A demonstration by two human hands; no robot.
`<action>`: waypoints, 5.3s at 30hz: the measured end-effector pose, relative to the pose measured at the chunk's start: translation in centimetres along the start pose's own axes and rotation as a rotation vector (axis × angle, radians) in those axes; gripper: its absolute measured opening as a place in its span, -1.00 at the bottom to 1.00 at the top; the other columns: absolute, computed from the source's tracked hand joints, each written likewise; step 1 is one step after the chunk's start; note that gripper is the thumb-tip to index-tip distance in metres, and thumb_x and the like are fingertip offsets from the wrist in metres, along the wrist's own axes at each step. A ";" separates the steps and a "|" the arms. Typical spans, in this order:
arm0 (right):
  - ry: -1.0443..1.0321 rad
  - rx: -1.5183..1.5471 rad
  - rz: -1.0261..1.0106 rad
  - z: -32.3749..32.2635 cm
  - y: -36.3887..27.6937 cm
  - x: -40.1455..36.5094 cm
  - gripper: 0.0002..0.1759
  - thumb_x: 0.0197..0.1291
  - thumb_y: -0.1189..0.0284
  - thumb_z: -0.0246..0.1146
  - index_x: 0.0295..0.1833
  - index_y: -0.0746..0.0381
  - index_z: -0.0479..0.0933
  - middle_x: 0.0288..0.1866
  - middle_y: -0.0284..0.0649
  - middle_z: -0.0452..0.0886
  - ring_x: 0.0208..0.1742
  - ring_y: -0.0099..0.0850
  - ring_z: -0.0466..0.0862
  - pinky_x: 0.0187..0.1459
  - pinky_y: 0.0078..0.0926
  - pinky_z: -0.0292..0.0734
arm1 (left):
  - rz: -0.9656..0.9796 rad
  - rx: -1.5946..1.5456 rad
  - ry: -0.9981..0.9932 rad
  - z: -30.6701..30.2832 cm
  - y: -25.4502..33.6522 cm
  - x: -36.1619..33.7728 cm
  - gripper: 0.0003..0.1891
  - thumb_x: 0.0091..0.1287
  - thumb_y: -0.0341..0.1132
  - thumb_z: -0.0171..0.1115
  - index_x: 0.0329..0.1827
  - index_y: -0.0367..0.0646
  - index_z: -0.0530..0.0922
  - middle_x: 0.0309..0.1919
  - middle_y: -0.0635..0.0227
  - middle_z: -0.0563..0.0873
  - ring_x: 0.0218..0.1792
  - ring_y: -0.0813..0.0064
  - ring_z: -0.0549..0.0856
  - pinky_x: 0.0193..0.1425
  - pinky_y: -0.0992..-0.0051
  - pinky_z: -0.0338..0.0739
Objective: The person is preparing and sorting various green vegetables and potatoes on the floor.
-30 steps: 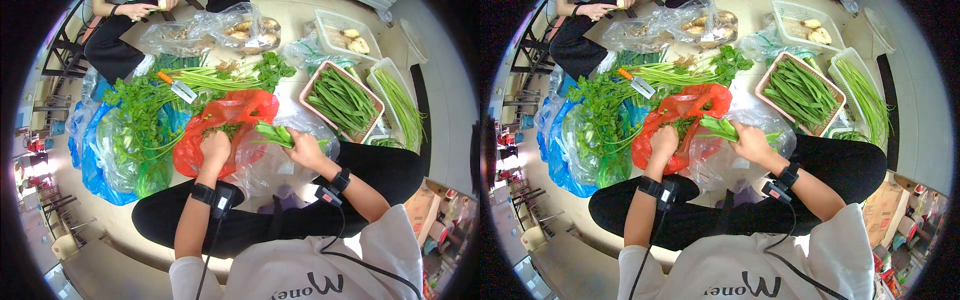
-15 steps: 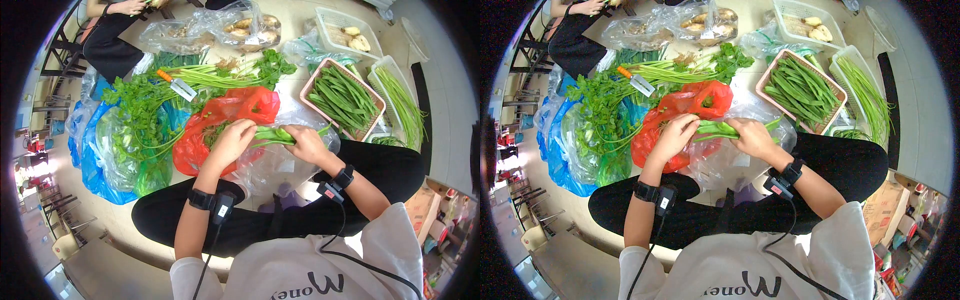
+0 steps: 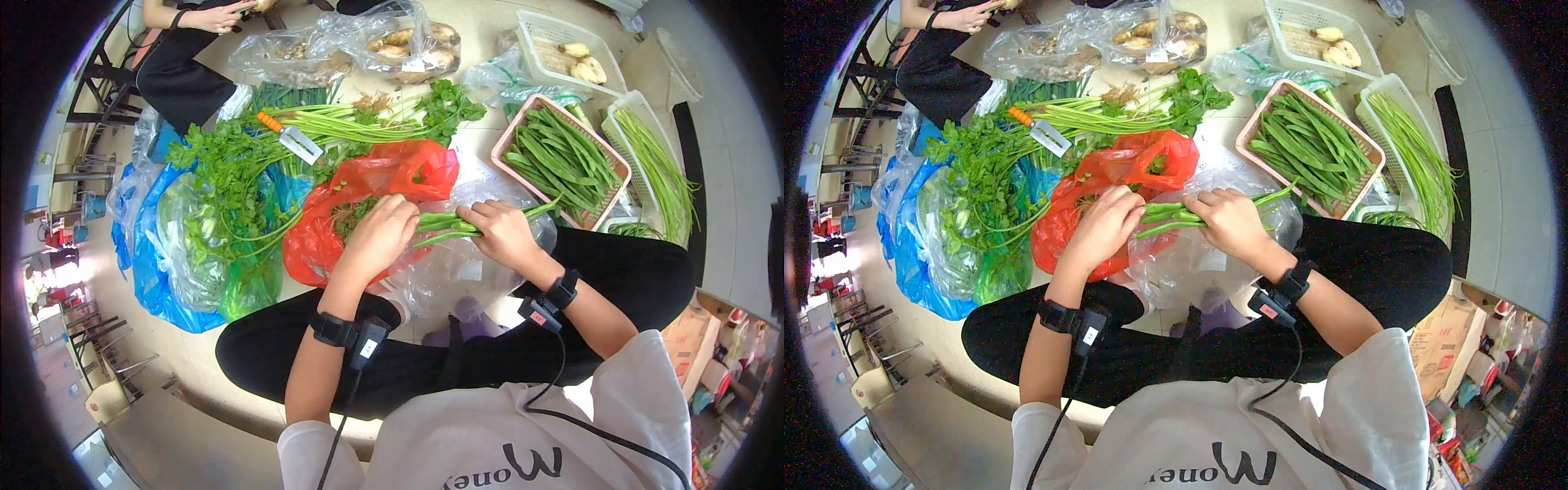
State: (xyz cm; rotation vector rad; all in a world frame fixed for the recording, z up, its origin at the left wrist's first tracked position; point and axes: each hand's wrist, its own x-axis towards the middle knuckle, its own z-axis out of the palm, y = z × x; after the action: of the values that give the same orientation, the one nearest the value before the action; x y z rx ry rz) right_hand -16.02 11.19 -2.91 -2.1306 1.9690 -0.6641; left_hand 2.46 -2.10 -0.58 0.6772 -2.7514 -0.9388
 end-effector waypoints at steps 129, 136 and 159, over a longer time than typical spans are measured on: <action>0.440 1.737 1.176 -0.4 2.5 0.8 -0.78 0.15 0.32 0.19 -0.23 0.16 0.31 -0.49 -0.33 0.43 -0.50 -0.42 0.50 -0.41 -0.44 0.45 | -0.346 -0.581 -0.274 2.7 3.9 -0.6 -0.69 0.36 -0.17 -0.01 -0.32 -0.29 0.46 -0.58 0.25 0.48 -0.49 0.48 0.44 -0.35 0.45 0.37; 0.540 1.517 1.064 -1.0 1.8 0.9 -0.79 0.17 0.33 0.18 -0.21 0.18 0.31 -0.51 -0.33 0.41 -0.53 -0.48 0.47 -0.48 -0.55 0.40 | -0.327 -0.579 -0.088 4.3 4.0 -1.1 -0.59 0.36 -0.06 -0.02 -0.35 -0.32 0.49 -0.55 0.11 0.55 -0.50 0.26 0.53 -0.34 0.39 0.40; -0.043 1.347 0.563 -2.8 0.2 1.2 -0.77 -0.02 0.47 0.27 -0.21 0.23 0.45 -0.33 -0.41 0.50 -0.28 -0.62 0.46 -0.30 -0.65 0.36 | -0.526 -0.940 -0.147 6.4 2.0 -2.0 -0.67 0.34 -0.16 0.05 -0.45 -0.24 0.57 -0.62 0.53 0.48 -0.55 0.72 0.39 -0.46 0.68 0.25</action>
State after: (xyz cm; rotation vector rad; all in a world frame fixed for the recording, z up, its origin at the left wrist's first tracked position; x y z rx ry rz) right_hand -17.34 10.53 -0.31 -0.7398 1.2583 -1.2578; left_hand 1.65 3.71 -4.43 1.1331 -1.8398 -2.2103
